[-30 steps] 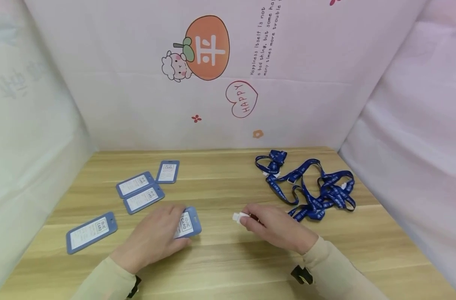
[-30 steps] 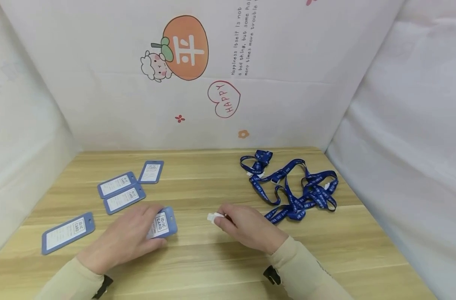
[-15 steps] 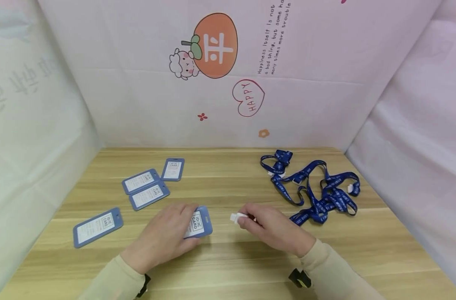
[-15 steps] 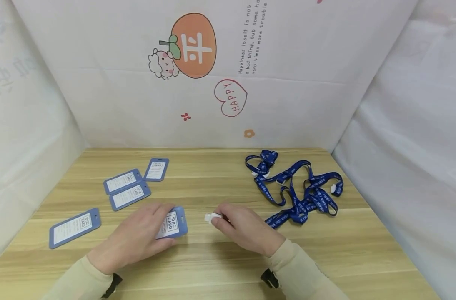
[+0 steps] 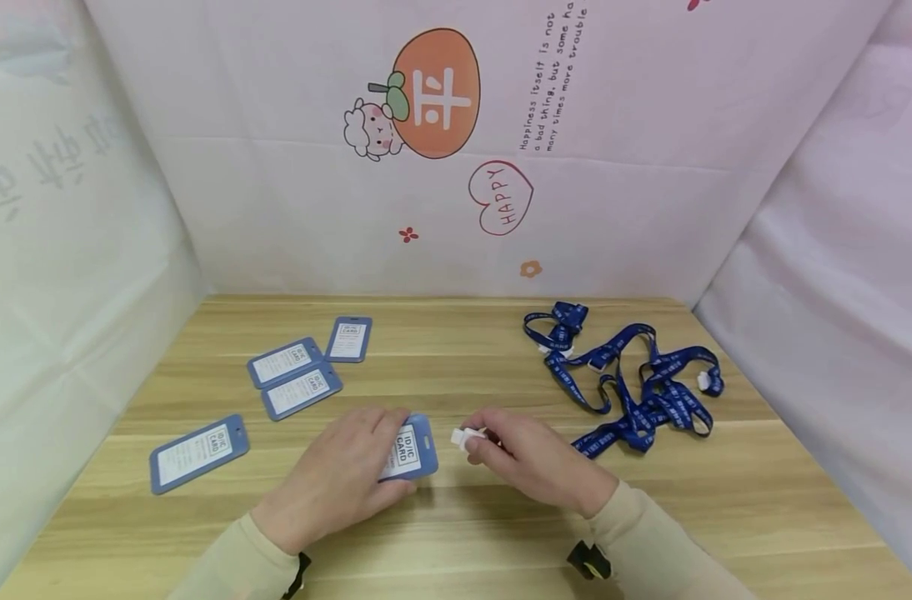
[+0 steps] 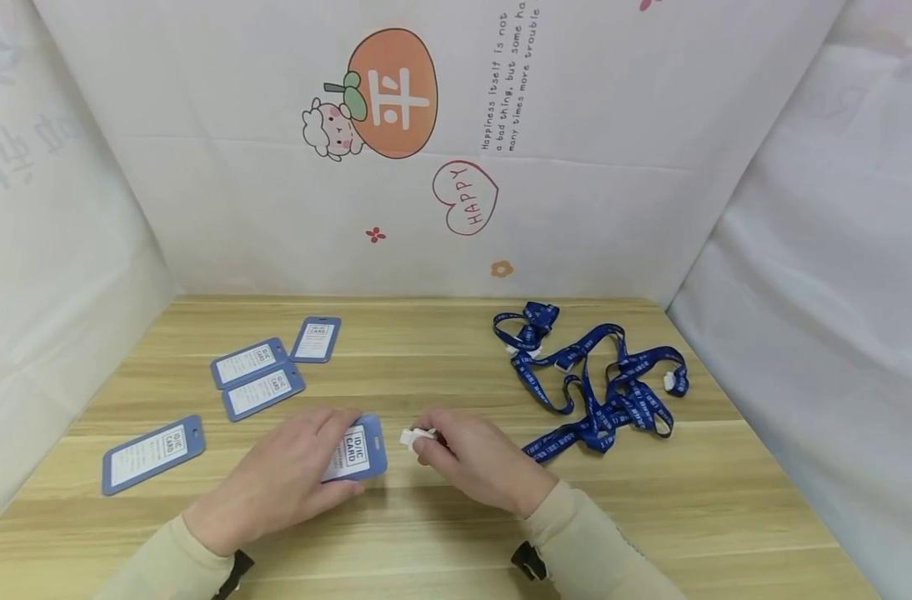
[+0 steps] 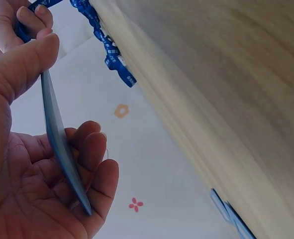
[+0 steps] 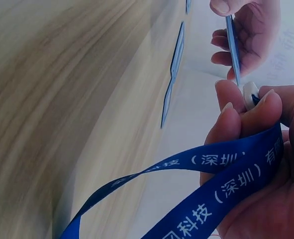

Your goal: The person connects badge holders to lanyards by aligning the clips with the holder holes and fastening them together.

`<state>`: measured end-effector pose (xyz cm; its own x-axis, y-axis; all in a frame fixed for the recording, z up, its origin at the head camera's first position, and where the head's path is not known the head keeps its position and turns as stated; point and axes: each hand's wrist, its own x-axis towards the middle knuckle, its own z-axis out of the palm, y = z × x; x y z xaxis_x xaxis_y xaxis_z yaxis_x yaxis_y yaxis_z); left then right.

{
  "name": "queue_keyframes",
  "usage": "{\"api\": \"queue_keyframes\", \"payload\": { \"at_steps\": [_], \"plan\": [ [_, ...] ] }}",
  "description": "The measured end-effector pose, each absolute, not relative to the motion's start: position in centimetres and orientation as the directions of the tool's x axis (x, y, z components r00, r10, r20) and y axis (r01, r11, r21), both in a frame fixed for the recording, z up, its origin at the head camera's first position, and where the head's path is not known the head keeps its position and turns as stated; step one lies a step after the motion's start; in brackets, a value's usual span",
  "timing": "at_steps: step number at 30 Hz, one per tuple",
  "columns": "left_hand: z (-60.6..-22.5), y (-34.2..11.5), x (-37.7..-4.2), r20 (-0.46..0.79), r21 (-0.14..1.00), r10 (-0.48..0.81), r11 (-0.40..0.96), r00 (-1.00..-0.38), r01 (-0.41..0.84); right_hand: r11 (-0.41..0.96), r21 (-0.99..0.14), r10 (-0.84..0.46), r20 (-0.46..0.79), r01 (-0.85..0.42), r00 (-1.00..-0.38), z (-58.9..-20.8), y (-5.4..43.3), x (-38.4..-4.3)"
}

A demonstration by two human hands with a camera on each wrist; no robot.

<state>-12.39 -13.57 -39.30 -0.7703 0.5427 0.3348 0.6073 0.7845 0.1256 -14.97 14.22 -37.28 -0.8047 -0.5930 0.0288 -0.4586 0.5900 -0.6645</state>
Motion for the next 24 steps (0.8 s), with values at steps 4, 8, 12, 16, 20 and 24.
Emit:
{"api": "queue_keyframes", "payload": {
  "at_steps": [4,8,12,16,20,24],
  "plan": [
    [-39.20,-13.34,-12.26,0.343,0.121,0.547,0.780,-0.764,0.613,0.591,-0.668,-0.595,0.017,-0.452,-0.804,-37.36,13.97,-14.95],
    [-39.07,-13.12,-12.11,0.344,0.116,0.553,0.777,-0.759,0.619,0.592,-0.668,-0.593,0.017,-0.451,-0.805,-37.53,13.72,-14.94],
    [-39.00,-12.95,-12.07,0.359,0.108,0.558,0.771,-0.748,0.627,0.596,-0.662,-0.587,0.028,-0.455,-0.809,-37.63,13.55,-14.90],
    [-39.01,-12.82,-12.06,0.369,0.103,0.562,0.767,-0.740,0.634,0.604,-0.651,-0.580,0.036,-0.459,-0.814,-37.62,13.48,-14.85],
    [-39.01,-12.71,-12.05,0.361,0.107,0.560,0.769,-0.746,0.630,0.608,-0.652,-0.574,0.034,-0.453,-0.818,-37.60,13.44,-14.80],
    [-38.94,-12.64,-12.02,0.361,0.108,0.559,0.770,-0.747,0.629,0.610,-0.656,-0.568,0.029,-0.445,-0.822,-37.57,13.36,-14.75]
  ]
}}
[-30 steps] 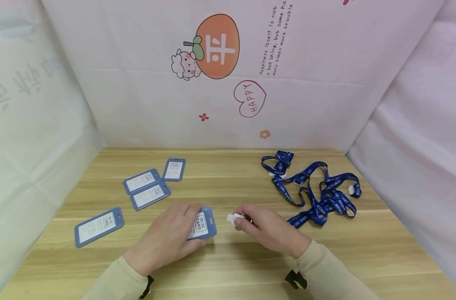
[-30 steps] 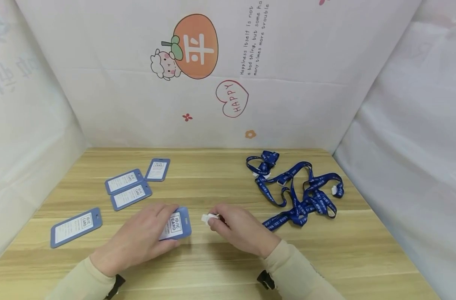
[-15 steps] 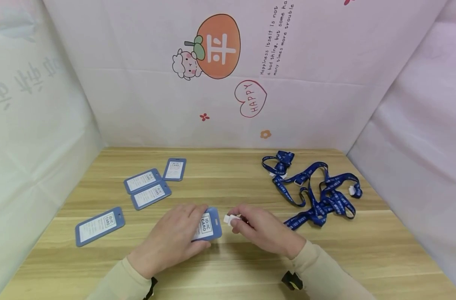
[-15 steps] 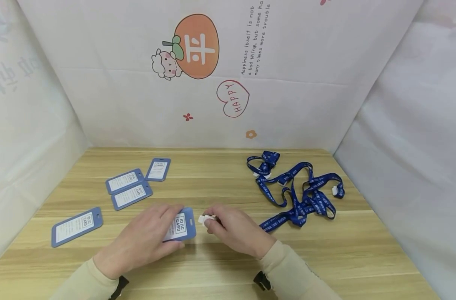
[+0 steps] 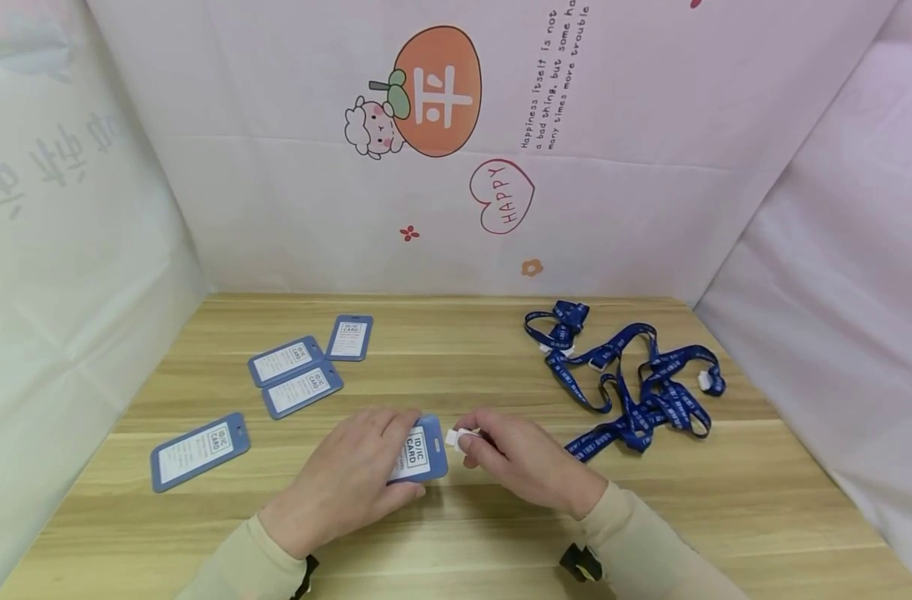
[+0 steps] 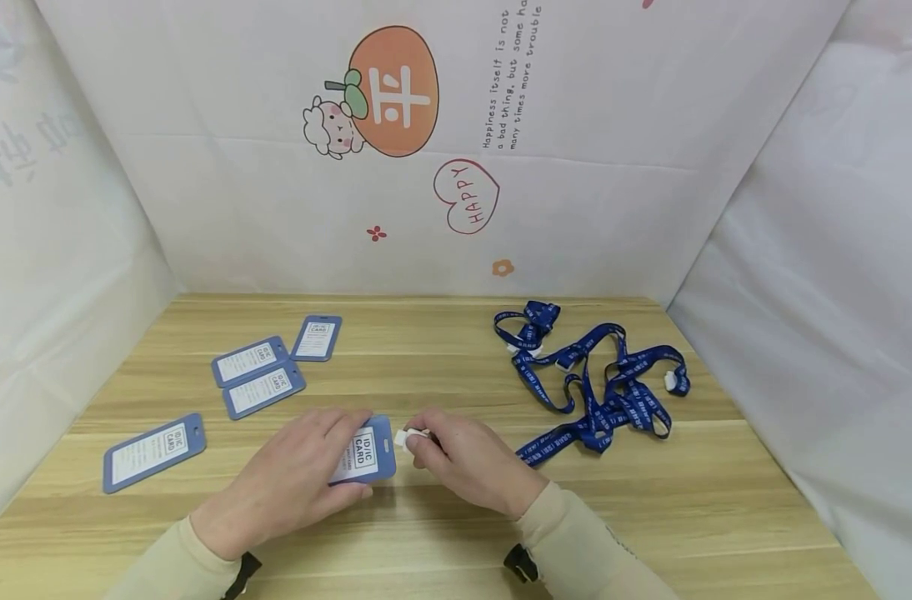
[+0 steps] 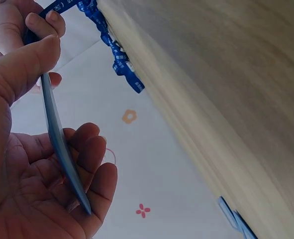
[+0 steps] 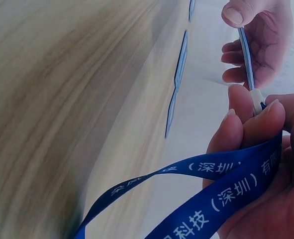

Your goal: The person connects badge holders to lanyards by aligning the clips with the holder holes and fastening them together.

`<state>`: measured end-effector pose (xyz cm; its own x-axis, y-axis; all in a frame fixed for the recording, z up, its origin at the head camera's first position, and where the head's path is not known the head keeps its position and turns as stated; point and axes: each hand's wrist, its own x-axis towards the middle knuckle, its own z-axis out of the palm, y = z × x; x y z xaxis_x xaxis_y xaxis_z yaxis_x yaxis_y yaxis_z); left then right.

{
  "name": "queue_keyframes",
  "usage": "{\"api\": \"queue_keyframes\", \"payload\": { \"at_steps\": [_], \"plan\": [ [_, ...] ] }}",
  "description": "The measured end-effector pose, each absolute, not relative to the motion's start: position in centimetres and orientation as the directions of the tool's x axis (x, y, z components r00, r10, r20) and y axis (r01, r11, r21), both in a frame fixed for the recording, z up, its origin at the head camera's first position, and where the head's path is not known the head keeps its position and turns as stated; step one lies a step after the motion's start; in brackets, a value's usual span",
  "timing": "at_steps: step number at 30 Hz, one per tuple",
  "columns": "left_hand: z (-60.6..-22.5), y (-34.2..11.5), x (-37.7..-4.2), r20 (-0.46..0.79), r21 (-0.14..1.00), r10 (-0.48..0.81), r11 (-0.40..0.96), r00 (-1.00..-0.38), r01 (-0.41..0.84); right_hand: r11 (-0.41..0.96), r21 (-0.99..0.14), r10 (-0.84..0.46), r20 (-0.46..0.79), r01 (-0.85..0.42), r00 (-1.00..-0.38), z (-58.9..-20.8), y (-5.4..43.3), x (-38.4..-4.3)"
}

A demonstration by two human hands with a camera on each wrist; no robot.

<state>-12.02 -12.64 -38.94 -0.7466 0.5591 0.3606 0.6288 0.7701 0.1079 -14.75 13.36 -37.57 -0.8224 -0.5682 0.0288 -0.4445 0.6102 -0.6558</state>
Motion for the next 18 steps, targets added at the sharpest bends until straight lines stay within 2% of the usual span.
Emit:
{"api": "queue_keyframes", "payload": {
  "at_steps": [18],
  "plan": [
    [-38.74,-12.42,-11.89,0.361,0.105,0.567,0.764,-0.741,0.636,0.601,-0.666,-0.577,0.020,-0.441,-0.817,-37.67,13.18,-14.71]
  ]
}}
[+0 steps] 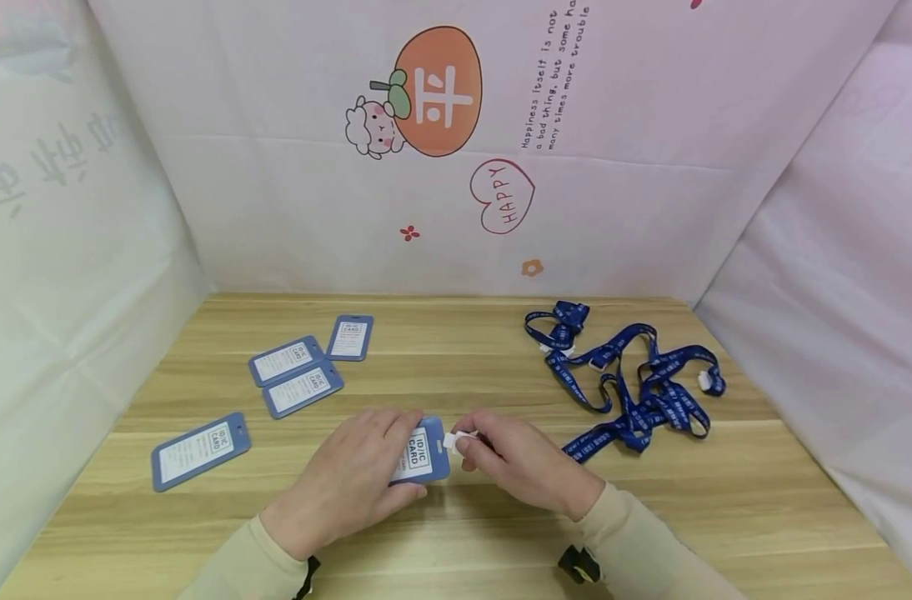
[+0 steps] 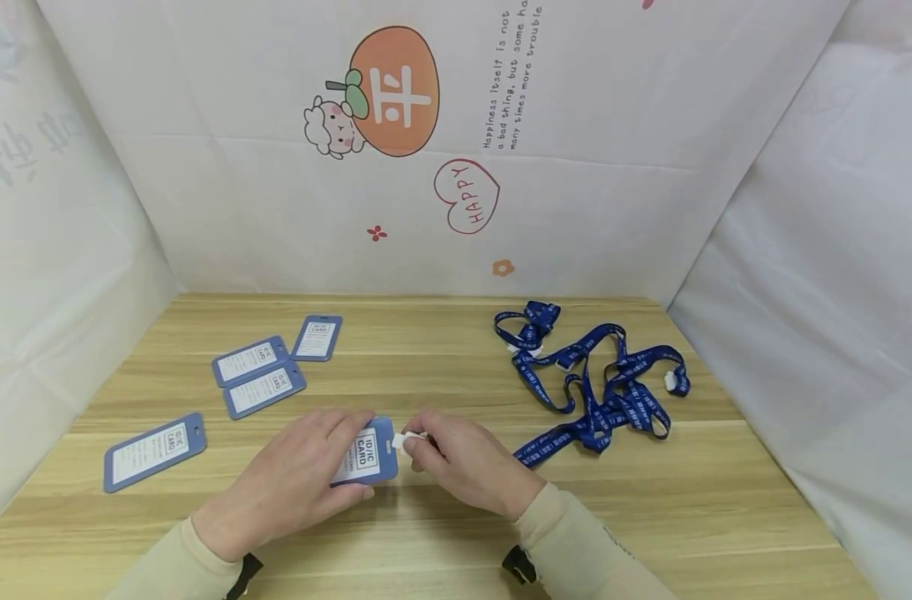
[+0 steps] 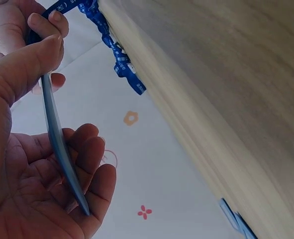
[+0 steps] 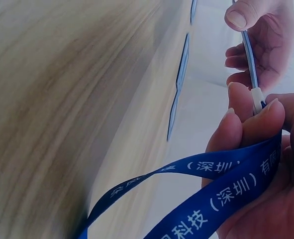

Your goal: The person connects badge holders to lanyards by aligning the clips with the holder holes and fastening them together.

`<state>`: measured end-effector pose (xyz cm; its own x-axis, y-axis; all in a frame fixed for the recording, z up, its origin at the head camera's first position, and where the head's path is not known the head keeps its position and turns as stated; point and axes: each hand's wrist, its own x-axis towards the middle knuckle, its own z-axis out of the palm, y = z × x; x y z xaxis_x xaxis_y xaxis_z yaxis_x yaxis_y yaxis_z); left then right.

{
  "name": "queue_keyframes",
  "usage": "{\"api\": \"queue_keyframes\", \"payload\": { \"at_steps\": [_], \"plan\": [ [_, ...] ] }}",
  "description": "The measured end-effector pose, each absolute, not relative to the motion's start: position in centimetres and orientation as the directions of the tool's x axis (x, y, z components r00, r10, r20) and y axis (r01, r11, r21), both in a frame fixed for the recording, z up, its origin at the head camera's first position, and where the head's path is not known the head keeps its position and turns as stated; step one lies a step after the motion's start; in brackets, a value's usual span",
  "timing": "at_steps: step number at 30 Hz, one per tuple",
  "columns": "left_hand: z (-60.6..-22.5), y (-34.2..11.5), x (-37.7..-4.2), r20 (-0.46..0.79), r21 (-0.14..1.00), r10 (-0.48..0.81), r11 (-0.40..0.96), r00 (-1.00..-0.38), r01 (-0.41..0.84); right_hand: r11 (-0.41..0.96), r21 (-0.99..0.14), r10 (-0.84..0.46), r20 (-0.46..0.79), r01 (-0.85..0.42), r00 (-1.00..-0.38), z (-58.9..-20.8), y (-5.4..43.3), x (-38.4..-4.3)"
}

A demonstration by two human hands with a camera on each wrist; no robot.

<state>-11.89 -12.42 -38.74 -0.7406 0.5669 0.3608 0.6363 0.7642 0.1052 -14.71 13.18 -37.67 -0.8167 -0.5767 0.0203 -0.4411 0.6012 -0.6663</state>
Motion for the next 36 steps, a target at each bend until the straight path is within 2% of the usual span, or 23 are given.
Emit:
{"api": "queue_keyframes", "payload": {
  "at_steps": [20,36],
  "plan": [
    [-38.52,-12.00,-11.67,0.355,0.075,0.578,0.766,-0.735,0.639,0.586,-0.709,-0.592,-0.044,-0.392,-0.805,-37.64,12.96,-14.77],
    [-38.51,-11.87,-11.42,0.362,0.049,0.584,0.766,-0.726,0.641,0.560,-0.732,-0.605,-0.041,-0.388,-0.795,-37.82,13.03,-14.82]
  ]
}}
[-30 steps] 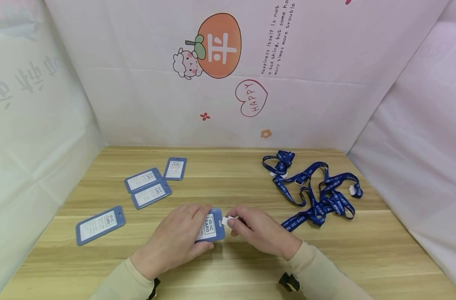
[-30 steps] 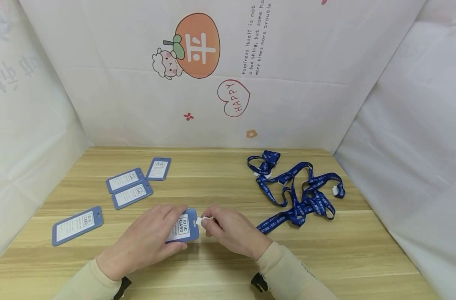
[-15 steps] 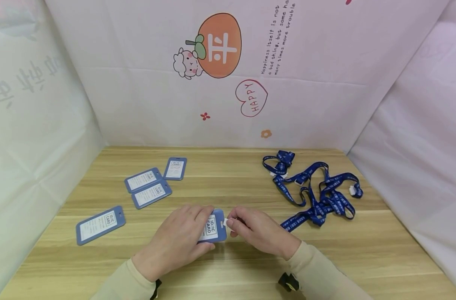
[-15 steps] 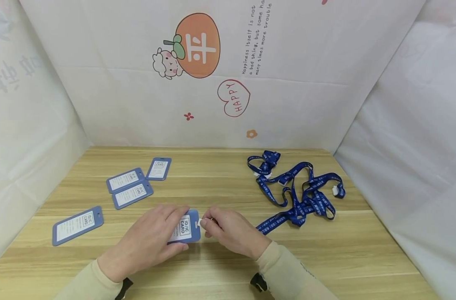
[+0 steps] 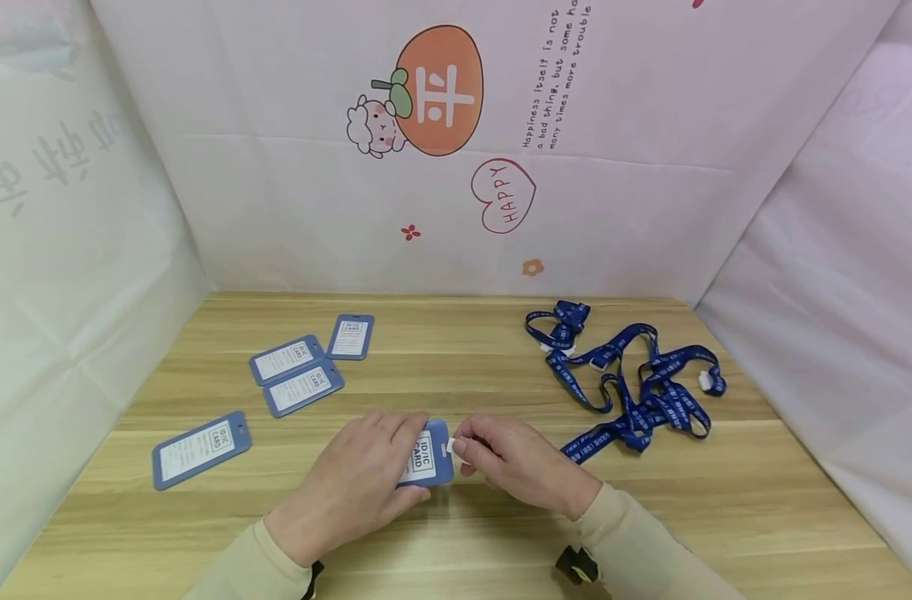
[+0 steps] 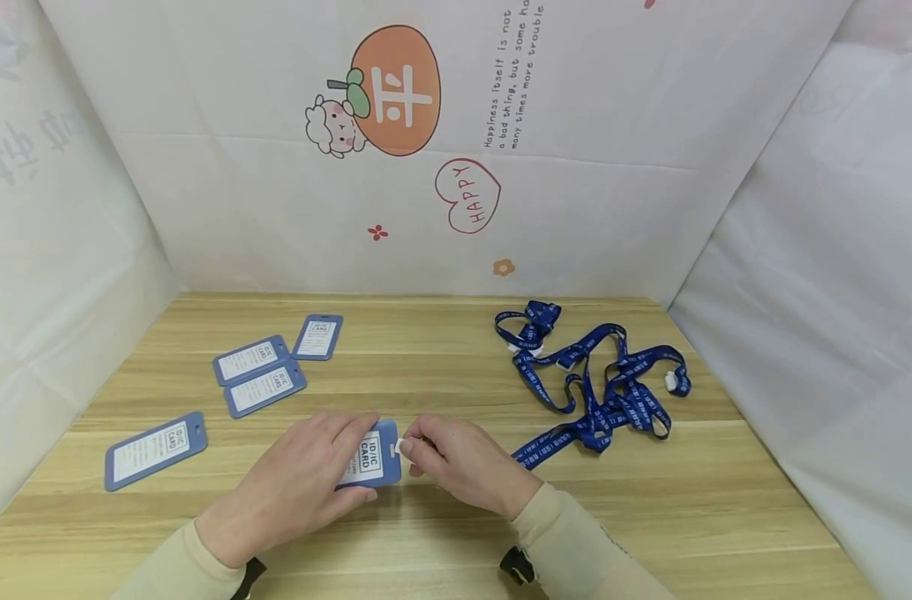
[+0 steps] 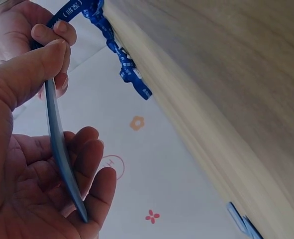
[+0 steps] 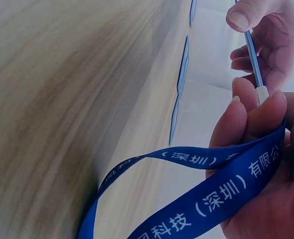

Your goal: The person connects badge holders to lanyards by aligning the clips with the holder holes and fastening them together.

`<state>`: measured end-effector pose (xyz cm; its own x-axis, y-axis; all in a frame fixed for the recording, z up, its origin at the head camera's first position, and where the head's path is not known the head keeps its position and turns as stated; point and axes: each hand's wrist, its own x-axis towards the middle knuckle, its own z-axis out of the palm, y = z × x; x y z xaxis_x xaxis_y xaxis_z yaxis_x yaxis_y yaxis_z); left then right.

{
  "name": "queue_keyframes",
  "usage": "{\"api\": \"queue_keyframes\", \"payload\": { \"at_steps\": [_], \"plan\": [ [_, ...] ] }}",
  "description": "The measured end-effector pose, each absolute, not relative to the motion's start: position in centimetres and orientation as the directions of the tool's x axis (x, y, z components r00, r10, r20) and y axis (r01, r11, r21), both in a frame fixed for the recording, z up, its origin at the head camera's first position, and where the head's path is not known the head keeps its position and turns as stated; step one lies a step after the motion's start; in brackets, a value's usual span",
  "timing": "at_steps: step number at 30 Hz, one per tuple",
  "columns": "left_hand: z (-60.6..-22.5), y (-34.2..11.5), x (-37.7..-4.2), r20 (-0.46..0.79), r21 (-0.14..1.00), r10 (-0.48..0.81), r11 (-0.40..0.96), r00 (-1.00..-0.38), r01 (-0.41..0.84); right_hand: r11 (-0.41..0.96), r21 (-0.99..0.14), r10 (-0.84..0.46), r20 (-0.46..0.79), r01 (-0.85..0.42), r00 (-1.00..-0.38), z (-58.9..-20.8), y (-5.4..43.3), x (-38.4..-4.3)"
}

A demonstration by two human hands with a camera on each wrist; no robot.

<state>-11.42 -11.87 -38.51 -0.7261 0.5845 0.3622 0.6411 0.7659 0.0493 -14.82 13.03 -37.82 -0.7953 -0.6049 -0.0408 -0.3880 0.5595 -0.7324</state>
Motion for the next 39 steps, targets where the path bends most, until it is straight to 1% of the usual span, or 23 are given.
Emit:
{"api": "queue_keyframes", "payload": {
  "at_steps": [13,28,39],
  "plan": [
    [-38.42,-11.80,-11.16,0.376,0.019,0.605,0.752,-0.702,0.659,0.550,-0.733,-0.606,-0.021,-0.400,-0.795,-37.68,13.12,-14.80],
    [-38.18,-11.67,-10.82,0.358,0.020,0.607,0.755,-0.710,0.656,0.532,-0.756,-0.616,-0.036,-0.382,-0.787,-37.28,13.13,-14.75],
    [-38.22,-11.58,-10.93,0.397,-0.025,0.633,0.732,-0.665,0.681,0.511,-0.770,-0.629,-0.034,-0.381,-0.776,-37.19,13.24,-14.79]
  ]
}}
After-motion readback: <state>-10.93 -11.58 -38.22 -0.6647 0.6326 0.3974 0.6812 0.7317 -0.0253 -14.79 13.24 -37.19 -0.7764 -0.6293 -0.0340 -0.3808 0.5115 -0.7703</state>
